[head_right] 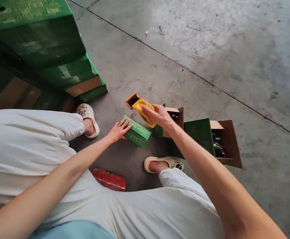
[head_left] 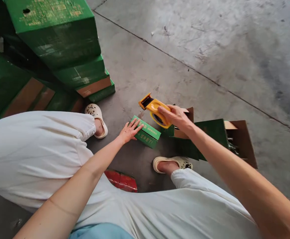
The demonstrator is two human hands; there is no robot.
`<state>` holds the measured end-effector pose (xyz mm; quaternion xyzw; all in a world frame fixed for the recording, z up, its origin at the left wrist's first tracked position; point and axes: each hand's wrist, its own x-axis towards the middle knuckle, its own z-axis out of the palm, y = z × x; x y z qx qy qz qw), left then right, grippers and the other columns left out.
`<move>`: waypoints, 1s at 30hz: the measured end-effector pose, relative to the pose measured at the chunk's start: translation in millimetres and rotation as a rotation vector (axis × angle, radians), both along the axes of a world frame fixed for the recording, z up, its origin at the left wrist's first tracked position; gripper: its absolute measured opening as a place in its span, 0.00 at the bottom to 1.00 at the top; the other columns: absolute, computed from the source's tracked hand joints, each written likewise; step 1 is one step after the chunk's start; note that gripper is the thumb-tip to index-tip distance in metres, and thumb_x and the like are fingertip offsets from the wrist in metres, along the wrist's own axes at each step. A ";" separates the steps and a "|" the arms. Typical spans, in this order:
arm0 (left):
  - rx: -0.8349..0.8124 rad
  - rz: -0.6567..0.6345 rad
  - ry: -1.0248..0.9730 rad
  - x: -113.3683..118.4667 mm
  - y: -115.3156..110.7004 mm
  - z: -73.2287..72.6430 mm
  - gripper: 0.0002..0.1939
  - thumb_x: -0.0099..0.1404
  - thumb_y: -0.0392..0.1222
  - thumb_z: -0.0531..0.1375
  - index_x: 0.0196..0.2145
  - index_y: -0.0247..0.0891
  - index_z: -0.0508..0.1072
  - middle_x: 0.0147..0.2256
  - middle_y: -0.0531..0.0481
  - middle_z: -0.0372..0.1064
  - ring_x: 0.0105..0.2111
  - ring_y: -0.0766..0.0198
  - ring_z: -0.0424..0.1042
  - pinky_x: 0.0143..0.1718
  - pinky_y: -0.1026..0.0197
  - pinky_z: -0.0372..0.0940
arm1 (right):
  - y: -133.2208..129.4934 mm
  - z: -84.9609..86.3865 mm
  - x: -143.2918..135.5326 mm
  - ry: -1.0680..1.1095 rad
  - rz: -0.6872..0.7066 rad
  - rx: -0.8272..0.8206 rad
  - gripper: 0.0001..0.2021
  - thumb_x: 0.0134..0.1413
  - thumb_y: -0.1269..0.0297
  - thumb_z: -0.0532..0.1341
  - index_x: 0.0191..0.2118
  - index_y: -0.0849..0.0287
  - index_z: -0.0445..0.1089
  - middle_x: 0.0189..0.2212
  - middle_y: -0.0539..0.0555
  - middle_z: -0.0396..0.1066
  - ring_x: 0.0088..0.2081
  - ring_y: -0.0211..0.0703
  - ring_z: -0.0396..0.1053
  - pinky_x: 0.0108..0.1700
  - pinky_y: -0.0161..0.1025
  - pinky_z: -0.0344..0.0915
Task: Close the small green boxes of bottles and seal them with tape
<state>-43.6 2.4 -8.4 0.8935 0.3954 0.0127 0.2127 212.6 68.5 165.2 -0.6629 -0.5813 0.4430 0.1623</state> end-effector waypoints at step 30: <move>-1.416 1.189 -0.948 -16.1 59.1 40.8 0.23 0.56 0.58 0.76 0.33 0.34 0.79 0.30 0.44 0.80 0.28 0.62 0.79 0.34 0.60 0.74 | -27.7 -51.9 -8.0 0.183 0.311 -0.206 0.30 0.60 0.32 0.61 0.41 0.59 0.74 0.31 0.49 0.70 0.34 0.42 0.64 0.34 0.35 0.61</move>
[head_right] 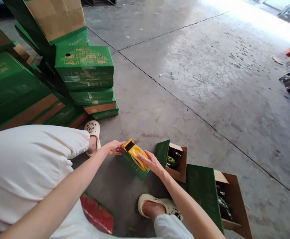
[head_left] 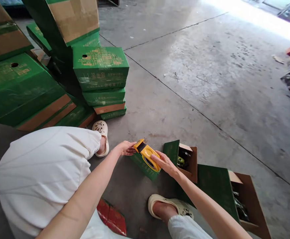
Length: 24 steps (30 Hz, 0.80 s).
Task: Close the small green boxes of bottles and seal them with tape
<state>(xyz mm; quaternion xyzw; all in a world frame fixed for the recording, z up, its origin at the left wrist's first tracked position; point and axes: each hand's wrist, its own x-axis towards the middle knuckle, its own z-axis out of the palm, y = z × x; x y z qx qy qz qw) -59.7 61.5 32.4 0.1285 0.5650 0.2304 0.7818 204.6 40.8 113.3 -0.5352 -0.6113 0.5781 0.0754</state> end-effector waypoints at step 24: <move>0.369 0.265 0.380 -25.2 7.6 -42.5 0.12 0.51 0.46 0.74 0.23 0.36 0.79 0.21 0.52 0.72 0.21 0.70 0.64 0.26 0.66 0.59 | -2.5 24.5 3.9 0.056 -0.014 -0.251 0.34 0.50 0.32 0.69 0.44 0.62 0.77 0.33 0.53 0.76 0.33 0.44 0.69 0.32 0.36 0.62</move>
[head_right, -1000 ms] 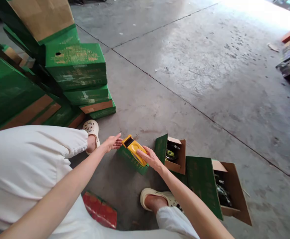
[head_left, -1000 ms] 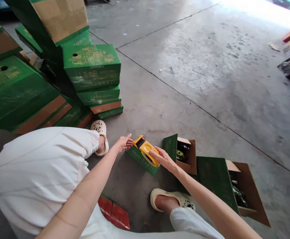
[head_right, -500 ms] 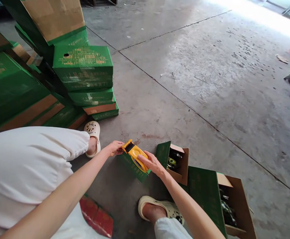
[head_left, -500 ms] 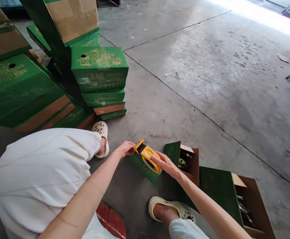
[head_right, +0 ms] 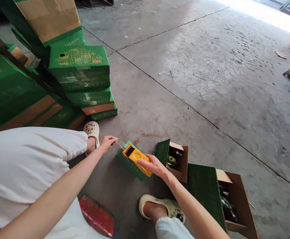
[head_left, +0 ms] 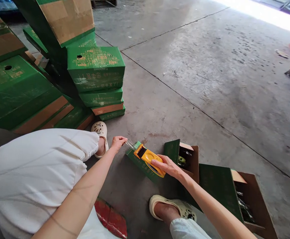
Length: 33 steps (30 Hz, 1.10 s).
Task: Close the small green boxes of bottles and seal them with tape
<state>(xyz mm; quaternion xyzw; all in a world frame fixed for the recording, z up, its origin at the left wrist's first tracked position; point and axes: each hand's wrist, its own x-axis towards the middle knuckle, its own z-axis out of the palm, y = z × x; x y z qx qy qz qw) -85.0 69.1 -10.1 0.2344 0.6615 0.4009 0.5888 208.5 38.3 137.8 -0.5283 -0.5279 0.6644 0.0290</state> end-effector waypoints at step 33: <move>-0.112 -0.158 0.223 46.9 -20.6 -85.7 0.09 0.64 0.46 0.68 0.31 0.38 0.82 0.33 0.46 0.81 0.38 0.58 0.79 0.45 0.59 0.70 | 9.9 -21.3 -25.9 -0.286 0.176 0.176 0.34 0.56 0.27 0.57 0.34 0.60 0.71 0.26 0.49 0.63 0.29 0.40 0.60 0.29 0.36 0.54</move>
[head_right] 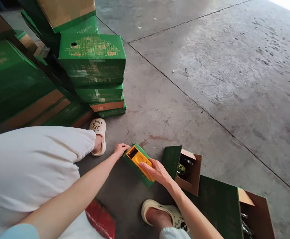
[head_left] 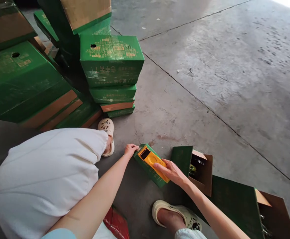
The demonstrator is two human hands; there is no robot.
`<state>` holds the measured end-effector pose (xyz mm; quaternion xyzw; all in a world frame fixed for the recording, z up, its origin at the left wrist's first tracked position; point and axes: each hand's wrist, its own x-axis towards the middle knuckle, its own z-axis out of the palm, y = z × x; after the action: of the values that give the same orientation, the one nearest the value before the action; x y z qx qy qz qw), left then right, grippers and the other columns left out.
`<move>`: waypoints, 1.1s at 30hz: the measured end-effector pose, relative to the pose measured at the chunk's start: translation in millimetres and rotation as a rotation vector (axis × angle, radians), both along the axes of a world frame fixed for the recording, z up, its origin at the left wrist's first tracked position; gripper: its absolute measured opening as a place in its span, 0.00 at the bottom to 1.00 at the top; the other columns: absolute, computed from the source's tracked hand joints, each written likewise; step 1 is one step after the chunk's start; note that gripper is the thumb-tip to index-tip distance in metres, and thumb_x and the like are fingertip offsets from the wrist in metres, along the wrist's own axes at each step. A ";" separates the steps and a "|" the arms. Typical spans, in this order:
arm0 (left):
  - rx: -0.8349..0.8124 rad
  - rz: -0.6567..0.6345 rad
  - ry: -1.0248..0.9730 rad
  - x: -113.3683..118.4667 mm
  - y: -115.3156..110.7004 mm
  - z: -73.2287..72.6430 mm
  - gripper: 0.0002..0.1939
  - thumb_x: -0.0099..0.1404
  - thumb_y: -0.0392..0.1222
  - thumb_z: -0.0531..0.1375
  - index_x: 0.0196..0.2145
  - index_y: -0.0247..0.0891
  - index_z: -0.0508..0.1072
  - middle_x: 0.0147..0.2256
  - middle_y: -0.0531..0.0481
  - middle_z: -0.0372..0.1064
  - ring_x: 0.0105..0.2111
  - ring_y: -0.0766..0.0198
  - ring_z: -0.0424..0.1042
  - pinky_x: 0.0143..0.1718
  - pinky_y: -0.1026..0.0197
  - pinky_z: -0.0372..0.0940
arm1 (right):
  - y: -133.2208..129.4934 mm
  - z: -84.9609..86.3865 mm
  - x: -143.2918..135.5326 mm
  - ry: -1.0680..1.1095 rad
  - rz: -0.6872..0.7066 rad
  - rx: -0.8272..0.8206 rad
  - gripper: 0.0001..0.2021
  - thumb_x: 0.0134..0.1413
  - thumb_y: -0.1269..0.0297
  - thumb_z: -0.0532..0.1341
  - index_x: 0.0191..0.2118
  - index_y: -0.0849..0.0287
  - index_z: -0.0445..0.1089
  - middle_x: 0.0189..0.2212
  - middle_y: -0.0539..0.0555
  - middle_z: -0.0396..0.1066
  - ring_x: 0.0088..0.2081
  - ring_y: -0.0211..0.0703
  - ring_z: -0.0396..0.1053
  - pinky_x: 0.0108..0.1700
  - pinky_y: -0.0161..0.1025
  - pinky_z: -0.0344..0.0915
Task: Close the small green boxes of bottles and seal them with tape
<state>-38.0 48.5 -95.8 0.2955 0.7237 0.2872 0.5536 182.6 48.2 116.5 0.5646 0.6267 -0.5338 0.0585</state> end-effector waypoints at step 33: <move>0.337 -0.886 -0.284 -27.3 13.5 67.7 0.69 0.40 0.44 0.79 0.76 0.47 0.54 0.78 0.43 0.41 0.78 0.42 0.28 0.77 0.41 0.35 | -4.0 8.9 15.9 0.155 -0.105 -0.114 0.38 0.48 0.24 0.63 0.37 0.62 0.76 0.28 0.51 0.73 0.29 0.41 0.65 0.29 0.35 0.58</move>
<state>-65.3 61.9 -28.1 0.6179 0.3895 0.1747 0.6603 198.5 44.2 125.4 0.5494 0.5677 -0.6130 0.0137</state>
